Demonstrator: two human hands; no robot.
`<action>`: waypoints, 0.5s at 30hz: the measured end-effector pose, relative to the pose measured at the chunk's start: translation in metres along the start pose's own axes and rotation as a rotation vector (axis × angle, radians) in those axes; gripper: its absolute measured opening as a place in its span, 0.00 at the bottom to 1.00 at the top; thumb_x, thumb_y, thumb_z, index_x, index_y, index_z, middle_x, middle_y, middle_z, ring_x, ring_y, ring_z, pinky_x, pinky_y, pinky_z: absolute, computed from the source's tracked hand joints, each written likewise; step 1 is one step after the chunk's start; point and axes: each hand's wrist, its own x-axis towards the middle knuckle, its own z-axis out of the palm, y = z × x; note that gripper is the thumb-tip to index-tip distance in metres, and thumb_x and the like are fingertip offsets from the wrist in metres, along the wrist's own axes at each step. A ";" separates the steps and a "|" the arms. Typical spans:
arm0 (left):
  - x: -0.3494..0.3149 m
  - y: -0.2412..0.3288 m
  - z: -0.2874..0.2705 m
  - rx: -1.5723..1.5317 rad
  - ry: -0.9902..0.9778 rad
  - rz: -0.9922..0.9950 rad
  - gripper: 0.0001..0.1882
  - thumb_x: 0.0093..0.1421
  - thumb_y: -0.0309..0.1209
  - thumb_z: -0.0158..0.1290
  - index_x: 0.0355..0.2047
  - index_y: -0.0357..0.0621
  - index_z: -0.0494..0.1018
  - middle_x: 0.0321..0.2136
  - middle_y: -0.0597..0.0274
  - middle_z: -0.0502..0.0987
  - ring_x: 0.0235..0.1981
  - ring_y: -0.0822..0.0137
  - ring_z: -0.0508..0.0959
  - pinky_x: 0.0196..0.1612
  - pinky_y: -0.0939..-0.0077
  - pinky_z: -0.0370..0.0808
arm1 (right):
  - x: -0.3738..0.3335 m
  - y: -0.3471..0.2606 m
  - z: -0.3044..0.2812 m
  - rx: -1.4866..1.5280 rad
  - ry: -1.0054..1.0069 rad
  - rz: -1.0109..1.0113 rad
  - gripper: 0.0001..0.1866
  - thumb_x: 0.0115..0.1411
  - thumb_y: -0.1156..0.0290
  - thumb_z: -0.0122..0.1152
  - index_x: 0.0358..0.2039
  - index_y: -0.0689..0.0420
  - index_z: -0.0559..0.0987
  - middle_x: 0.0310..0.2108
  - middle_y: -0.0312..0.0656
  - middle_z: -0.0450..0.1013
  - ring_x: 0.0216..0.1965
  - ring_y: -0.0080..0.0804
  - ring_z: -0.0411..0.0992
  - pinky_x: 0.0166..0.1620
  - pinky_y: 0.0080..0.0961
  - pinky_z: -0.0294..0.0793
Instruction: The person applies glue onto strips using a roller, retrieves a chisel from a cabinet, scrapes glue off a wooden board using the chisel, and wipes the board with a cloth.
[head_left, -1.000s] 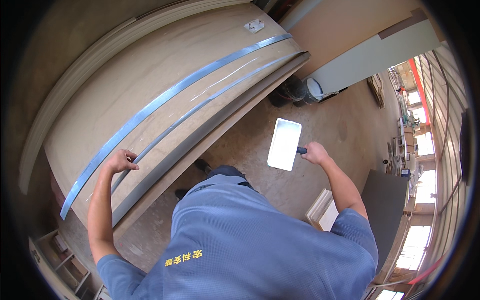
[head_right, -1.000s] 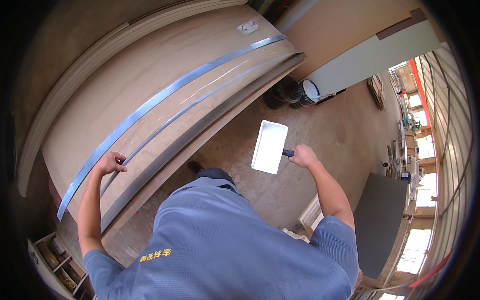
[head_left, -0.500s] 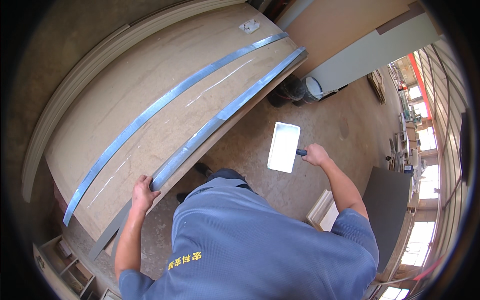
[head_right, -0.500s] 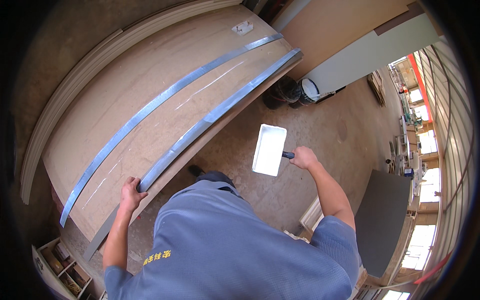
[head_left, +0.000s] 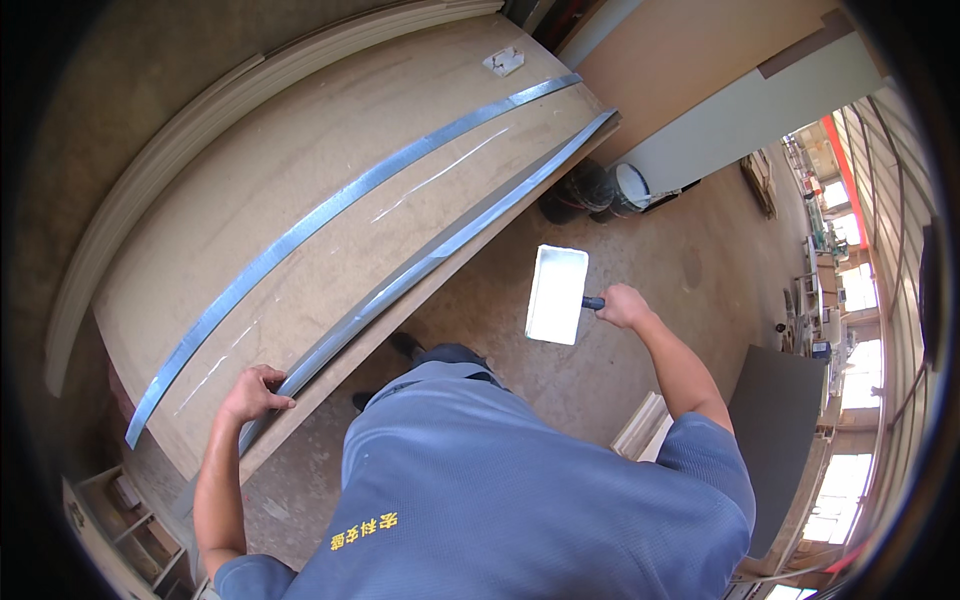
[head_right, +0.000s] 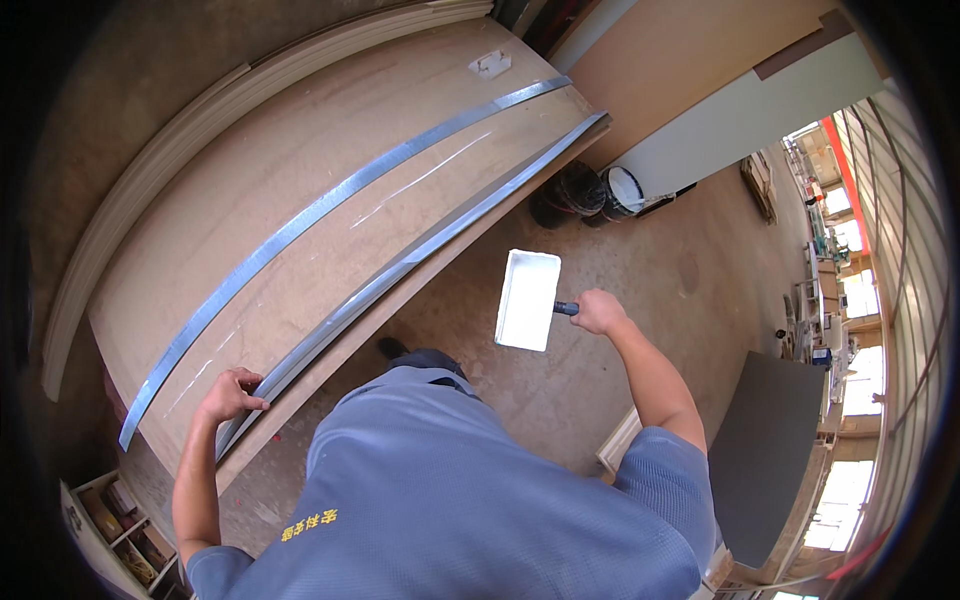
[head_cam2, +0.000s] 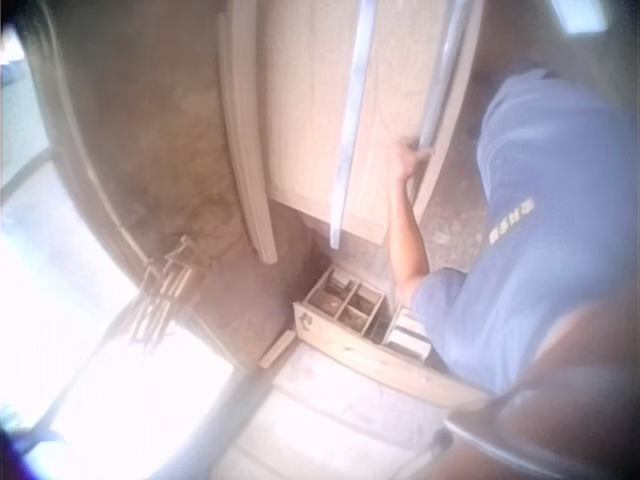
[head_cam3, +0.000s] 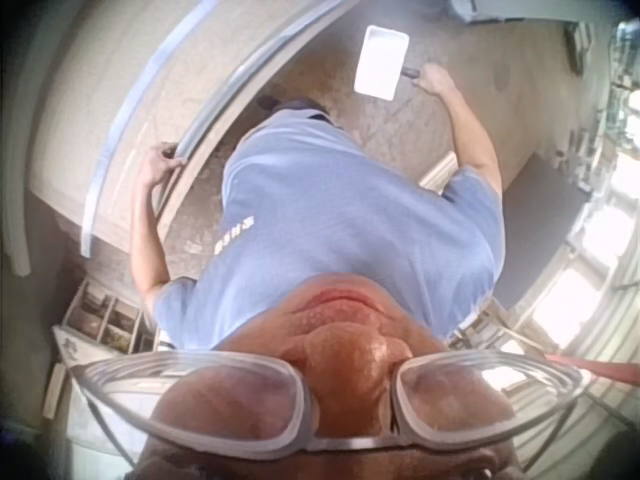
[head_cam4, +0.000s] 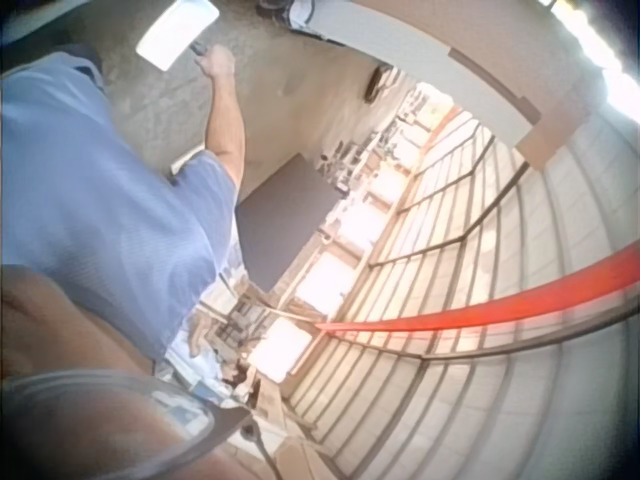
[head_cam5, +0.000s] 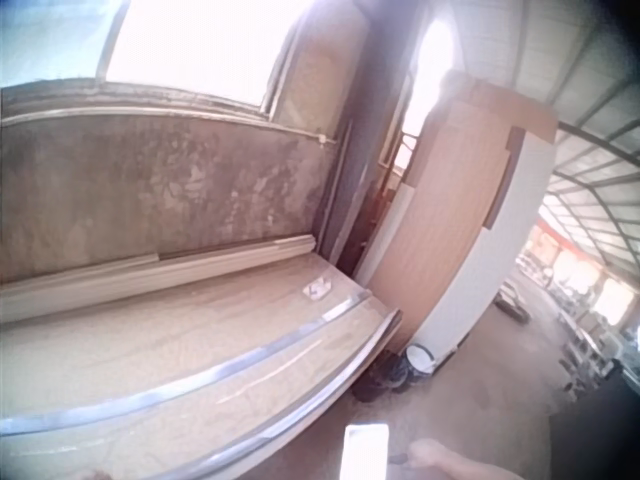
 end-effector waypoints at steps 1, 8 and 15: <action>0.001 0.000 0.000 0.004 0.002 0.002 0.29 0.33 0.30 0.70 0.39 0.33 0.77 0.34 0.51 0.76 0.34 0.58 0.77 0.41 0.68 0.75 | 0.000 -0.001 -0.001 -0.017 -0.005 0.008 0.10 0.43 0.64 0.58 0.23 0.56 0.80 0.25 0.50 0.75 0.30 0.49 0.74 0.37 0.42 0.74; -0.011 0.031 0.007 0.403 0.286 0.122 0.26 0.35 0.24 0.67 0.38 0.34 0.73 0.37 0.50 0.73 0.38 0.50 0.74 0.43 0.64 0.73 | -0.002 0.003 0.006 -0.036 -0.020 0.017 0.10 0.43 0.63 0.59 0.24 0.56 0.80 0.26 0.49 0.76 0.32 0.48 0.75 0.38 0.41 0.75; -0.013 -0.004 0.025 0.491 0.528 0.151 0.29 0.35 0.24 0.67 0.40 0.38 0.71 0.39 0.51 0.72 0.43 0.50 0.72 0.47 0.62 0.71 | -0.004 0.005 0.005 -0.059 -0.042 0.018 0.10 0.44 0.63 0.59 0.24 0.55 0.81 0.27 0.49 0.77 0.32 0.47 0.75 0.38 0.41 0.75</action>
